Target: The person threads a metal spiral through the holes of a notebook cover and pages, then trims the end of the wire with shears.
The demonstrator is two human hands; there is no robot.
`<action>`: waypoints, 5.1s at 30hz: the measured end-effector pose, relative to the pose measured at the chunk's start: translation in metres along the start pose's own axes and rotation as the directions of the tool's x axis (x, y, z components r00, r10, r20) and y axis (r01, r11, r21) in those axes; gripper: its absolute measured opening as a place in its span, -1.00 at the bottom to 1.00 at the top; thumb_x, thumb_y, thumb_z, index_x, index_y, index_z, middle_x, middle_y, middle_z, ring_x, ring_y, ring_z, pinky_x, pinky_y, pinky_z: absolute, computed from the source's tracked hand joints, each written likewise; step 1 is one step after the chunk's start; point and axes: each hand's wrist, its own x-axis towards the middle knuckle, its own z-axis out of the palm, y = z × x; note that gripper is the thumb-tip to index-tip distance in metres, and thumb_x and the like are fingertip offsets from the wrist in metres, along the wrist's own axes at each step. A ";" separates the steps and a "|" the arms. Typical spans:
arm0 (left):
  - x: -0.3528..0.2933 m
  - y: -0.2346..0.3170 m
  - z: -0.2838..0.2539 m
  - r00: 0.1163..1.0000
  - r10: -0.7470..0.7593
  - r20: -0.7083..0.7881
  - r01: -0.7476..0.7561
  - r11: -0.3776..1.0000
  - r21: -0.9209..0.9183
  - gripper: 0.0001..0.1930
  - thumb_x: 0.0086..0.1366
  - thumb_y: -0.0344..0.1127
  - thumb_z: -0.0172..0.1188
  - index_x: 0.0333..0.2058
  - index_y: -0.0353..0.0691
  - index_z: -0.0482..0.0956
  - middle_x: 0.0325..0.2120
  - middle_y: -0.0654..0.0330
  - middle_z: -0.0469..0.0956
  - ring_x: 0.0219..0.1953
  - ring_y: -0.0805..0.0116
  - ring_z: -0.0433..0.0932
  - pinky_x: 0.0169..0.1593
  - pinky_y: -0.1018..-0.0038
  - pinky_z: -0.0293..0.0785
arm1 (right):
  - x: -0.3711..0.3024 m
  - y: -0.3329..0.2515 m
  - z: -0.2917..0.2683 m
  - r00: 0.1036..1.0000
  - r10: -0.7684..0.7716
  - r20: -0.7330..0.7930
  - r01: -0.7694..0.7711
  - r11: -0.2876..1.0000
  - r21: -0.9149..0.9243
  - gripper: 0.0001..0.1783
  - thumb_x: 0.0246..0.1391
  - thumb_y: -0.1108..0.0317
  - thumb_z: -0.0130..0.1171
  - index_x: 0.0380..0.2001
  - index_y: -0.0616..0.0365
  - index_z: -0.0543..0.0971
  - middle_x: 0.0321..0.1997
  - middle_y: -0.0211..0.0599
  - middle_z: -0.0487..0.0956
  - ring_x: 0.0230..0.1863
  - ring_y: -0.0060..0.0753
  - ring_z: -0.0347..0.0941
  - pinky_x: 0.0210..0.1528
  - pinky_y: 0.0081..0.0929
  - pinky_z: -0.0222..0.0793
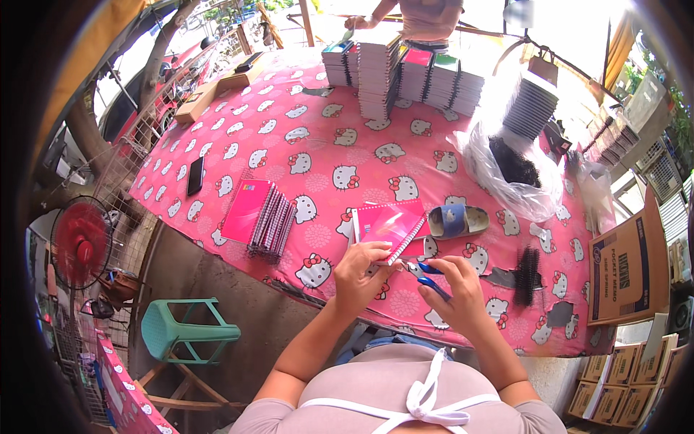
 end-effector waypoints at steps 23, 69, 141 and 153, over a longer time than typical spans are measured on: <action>0.018 -0.004 -0.029 0.890 -0.117 -0.441 0.076 0.991 -0.109 -0.83 0.25 -0.56 0.19 -0.21 -0.29 0.43 -0.24 0.11 0.58 -0.30 0.44 0.56 -0.24 0.54 0.53 | -0.029 0.052 0.055 0.970 0.191 0.148 -0.230 0.915 0.331 -0.59 0.02 0.14 0.32 -0.14 0.18 0.56 -0.19 -0.13 0.56 -0.19 -0.21 0.54 -0.17 -0.30 0.44; 0.002 -0.167 -0.240 0.426 -0.227 -0.876 0.319 0.943 -0.089 -0.38 0.47 0.14 -0.36 -0.01 -0.33 0.45 -0.05 0.16 0.46 -0.01 0.33 0.33 0.17 0.33 0.15 | 0.244 -0.085 0.274 0.948 0.035 -0.317 0.178 0.766 0.617 -0.61 0.11 0.08 0.24 -0.31 0.25 0.57 -0.23 -0.24 0.55 -0.25 -0.35 0.44 -0.17 -0.39 0.34; 0.050 -0.001 0.030 0.991 -0.086 0.101 0.036 0.907 0.418 -0.79 -0.02 -0.24 0.43 -0.33 0.00 0.72 -0.42 0.41 0.59 -0.24 0.40 0.42 0.08 0.28 0.05 | 0.074 0.054 -0.004 0.995 0.022 0.094 -0.037 0.986 0.161 -0.85 0.07 0.45 0.20 -0.26 0.15 0.51 -0.41 -0.34 0.53 -0.45 -0.32 0.48 -0.39 -0.41 0.40; 0.045 -0.002 0.029 0.991 -0.095 0.099 0.048 0.914 0.402 -0.74 -0.05 -0.29 0.42 -0.30 0.03 0.71 -0.40 0.41 0.60 -0.22 0.40 0.44 0.05 0.29 0.06 | 0.081 0.042 -0.010 0.993 -0.017 0.114 0.011 0.998 0.057 -0.74 -0.01 0.24 0.31 -0.37 0.16 0.51 -0.36 -0.23 0.48 -0.27 -0.11 0.49 -0.36 -0.23 0.39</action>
